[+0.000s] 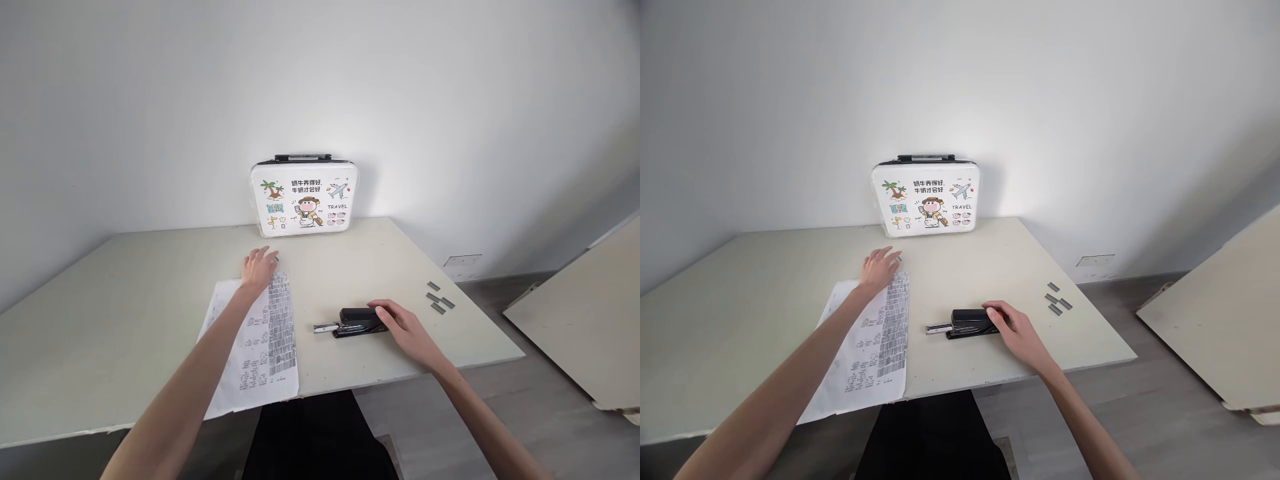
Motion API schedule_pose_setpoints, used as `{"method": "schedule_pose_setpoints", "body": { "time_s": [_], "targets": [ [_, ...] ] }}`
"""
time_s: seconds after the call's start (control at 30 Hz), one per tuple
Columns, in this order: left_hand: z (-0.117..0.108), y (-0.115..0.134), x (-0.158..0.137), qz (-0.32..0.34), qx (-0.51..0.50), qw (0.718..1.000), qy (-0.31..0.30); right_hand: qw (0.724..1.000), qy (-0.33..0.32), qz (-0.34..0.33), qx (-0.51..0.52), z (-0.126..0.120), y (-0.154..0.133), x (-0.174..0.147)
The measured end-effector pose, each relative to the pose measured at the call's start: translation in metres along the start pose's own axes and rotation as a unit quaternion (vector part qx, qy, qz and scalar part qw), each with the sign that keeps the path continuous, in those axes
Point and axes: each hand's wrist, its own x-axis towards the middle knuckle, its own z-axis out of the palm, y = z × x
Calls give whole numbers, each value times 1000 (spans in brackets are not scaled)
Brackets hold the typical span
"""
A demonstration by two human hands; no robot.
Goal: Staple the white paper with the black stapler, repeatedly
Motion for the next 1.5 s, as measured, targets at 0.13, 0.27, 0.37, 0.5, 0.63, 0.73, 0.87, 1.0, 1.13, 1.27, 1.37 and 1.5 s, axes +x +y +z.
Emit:
{"method": "schedule_pose_setpoints", "body": {
  "time_s": [0.13,0.27,0.37,0.5,0.63,0.73,0.87,1.0,1.13,1.27,1.37,1.5],
  "targets": [
    [2,-2,1,-4,-45,999,-23,1000,3,-6,-2,0,0,0],
    [-2,-2,2,-25,-112,993,-18,1000,4,-5,-3,-1,-3,-1],
    [-8,2,1,-44,-186,982,-5,1000,1,-1,1,-1,-4,-1],
    [-20,20,-6,-74,-322,944,-17,1000,-1,2,8,-1,-2,0],
    [-34,48,-23,-77,-464,878,-85,1000,-3,4,15,-1,-1,0],
    [-46,67,-43,-72,-534,832,-131,1000,-7,9,17,-2,-2,-1],
    [-61,82,-71,-73,-585,789,-172,1000,-8,5,15,-2,-2,-2],
    [-74,92,-95,-93,-582,787,-184,1000,-8,9,11,-2,1,-1],
    [-79,98,-112,-91,-508,829,-214,1000,-7,8,9,-1,3,-1],
    [-75,101,-123,-66,-503,829,-236,1000,-3,3,7,-1,3,-1],
    [-69,99,-127,-55,-496,832,-241,1000,-3,3,5,-1,2,-1],
    [-64,97,-131,-48,-492,835,-241,1000,1,-2,0,-1,2,-2]
  ]
}}
